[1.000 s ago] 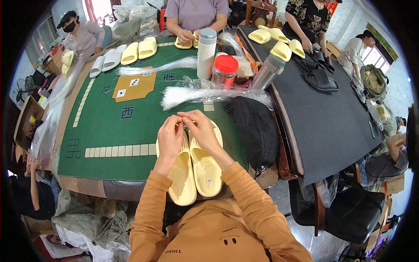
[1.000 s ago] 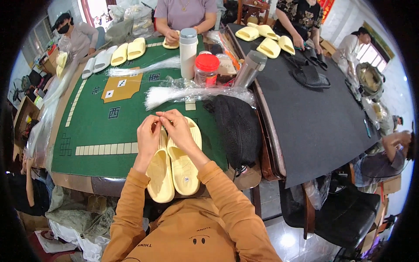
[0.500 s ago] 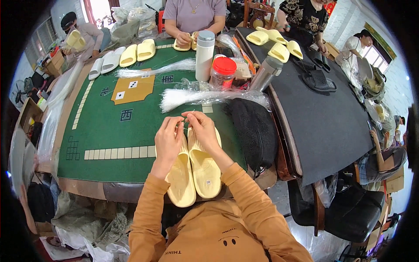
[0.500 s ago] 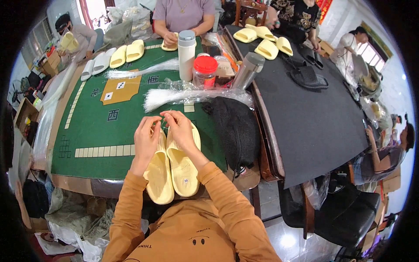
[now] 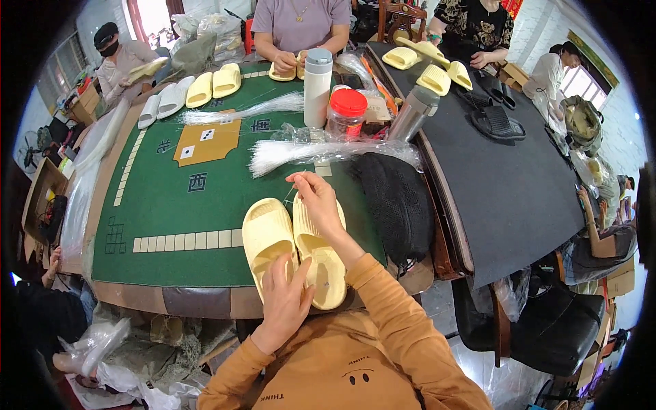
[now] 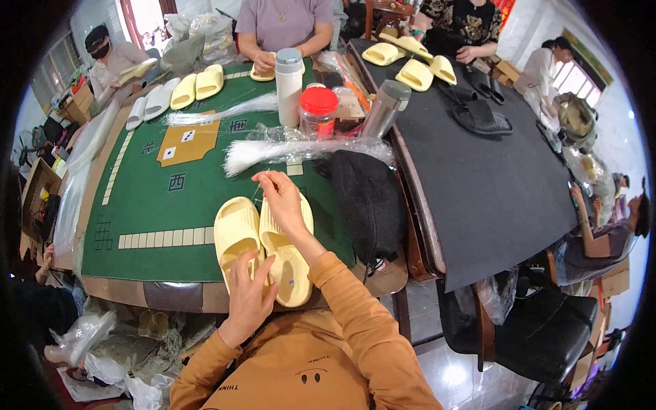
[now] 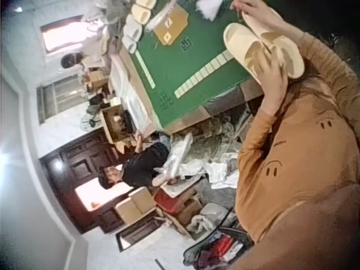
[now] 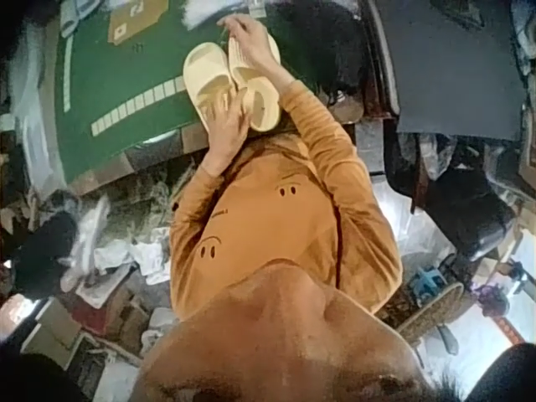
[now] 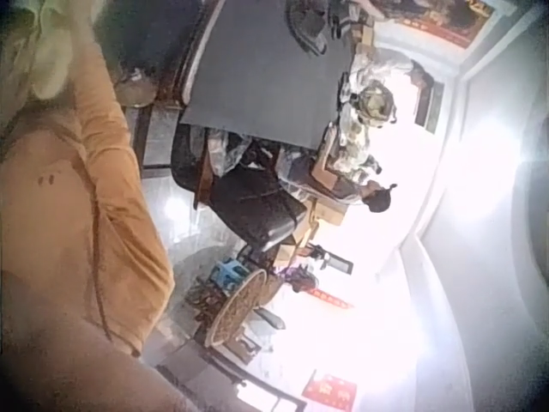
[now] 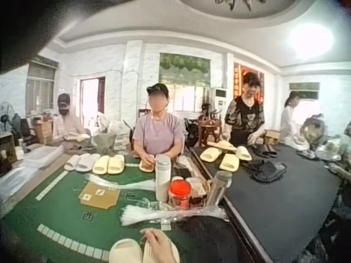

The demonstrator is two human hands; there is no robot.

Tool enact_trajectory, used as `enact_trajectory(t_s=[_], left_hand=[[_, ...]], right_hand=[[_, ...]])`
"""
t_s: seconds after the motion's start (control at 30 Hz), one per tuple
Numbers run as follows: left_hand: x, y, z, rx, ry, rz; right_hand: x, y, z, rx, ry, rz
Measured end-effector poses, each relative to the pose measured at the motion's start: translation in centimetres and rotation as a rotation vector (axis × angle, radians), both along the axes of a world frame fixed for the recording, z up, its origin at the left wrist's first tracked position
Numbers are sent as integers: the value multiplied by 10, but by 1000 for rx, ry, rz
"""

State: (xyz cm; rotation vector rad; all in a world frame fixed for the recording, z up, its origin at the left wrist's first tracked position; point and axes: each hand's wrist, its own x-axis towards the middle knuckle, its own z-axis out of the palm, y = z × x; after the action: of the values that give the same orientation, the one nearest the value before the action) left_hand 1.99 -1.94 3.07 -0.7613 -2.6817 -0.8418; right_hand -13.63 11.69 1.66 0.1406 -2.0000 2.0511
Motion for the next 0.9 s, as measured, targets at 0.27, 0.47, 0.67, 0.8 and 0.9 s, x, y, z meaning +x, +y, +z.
enact_trajectory(t_s=[0.27, 0.47, 0.67, 0.8, 0.9], left_hand=[[-8, 10, -9, -128, 14, -3], [-11, 15, -10, -178, 22, 25], [-12, 14, -12, -176, -42, 20], [-12, 13, -9, -141, -70, 12], [-12, 12, -12, -136, -47, 3]], right_hand=[[3, 1, 5, -30, -58, 57], [1, 3, 4, -97, -65, 82], [0, 6, 7, -216, -88, 97], [0, 6, 9, -230, -89, 94], [-1, 9, 7, -250, -73, 68]])
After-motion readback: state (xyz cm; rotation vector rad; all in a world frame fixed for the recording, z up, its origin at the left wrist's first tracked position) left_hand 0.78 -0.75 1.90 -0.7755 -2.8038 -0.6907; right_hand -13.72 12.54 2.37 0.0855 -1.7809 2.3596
